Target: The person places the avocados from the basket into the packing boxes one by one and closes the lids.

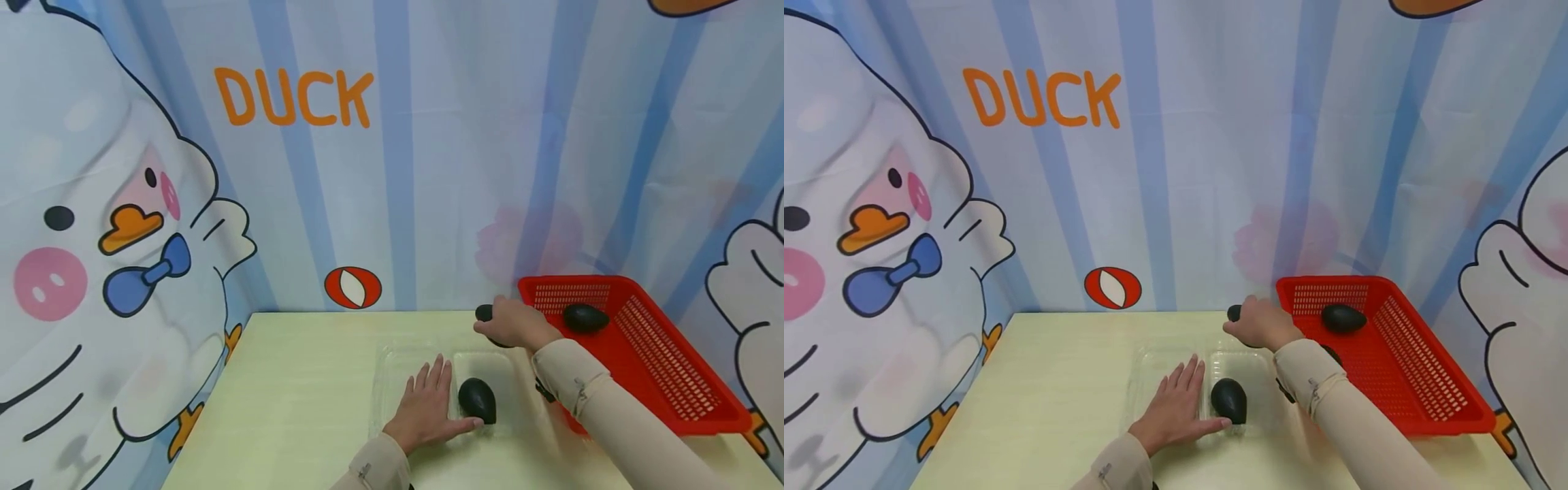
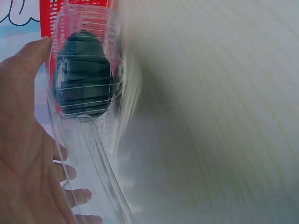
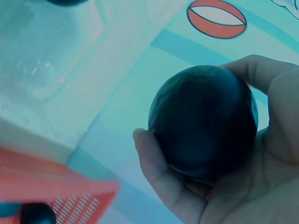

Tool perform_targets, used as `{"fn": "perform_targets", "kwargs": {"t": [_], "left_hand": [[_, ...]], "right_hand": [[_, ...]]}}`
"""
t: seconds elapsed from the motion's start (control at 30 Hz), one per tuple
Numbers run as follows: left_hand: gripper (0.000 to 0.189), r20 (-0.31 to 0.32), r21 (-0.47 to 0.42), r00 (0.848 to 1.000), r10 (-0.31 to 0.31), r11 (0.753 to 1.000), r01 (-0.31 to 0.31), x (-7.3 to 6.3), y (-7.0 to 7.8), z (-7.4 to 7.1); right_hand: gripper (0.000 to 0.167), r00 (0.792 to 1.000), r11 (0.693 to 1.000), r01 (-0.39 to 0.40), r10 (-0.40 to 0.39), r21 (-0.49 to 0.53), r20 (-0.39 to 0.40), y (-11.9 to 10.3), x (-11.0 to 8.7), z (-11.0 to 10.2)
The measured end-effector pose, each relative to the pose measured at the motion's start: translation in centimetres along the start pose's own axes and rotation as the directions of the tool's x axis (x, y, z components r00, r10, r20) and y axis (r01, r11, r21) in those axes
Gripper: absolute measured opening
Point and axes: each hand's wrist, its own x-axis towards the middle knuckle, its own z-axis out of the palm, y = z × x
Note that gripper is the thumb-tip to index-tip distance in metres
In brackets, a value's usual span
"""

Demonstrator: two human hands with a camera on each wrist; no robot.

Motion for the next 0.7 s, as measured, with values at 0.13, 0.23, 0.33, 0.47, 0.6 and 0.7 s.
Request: {"fn": "perform_targets", "kwargs": {"t": [0.13, 0.23, 0.33, 0.47, 0.6, 0.7], "left_hand": [[0.118, 0.004, -0.006, 1.000, 0.007, 1.000, -0.007, 0.0, 0.0, 0.0], [0.117, 0.008, -0.005, 1.000, 0.009, 1.000, -0.009, 0.0, -0.1, 0.0], [0.118, 0.011, -0.002, 1.000, 0.003, 1.000, -0.003, 0.1, -0.1, 0.1], [0.119, 0.011, -0.005, 1.000, -0.004, 1.000, 0.004, 0.2, -0.1, 0.1], [0.118, 0.007, 0.000, 1.000, -0.002, 1.000, 0.002, 0.2, 0.0, 0.1], [0.118, -0.002, 0.006, 1.000, 0.002, 1.000, -0.002, 0.1, 0.0, 0.0]], "right_hand": [[0.064, 1.000, 1.000, -0.006, 0.006, -0.023, 0.009, -0.4, 1.1, 1.4], [0.060, 0.999, 0.999, -0.022, 0.023, -0.032, 0.023, -0.7, 1.8, 2.4], [0.061, 0.998, 0.999, -0.048, 0.049, -0.014, 0.043, -0.8, 2.5, 3.4], [0.062, 0.995, 0.995, -0.092, 0.091, 0.025, 0.042, -0.8, 3.2, 4.7], [0.059, 0.994, 0.993, -0.111, 0.110, 0.045, 0.026, -0.7, 3.7, 5.7], [0.057, 0.995, 0.992, -0.104, 0.103, 0.069, 0.018, -0.6, 4.0, 6.3]]}}
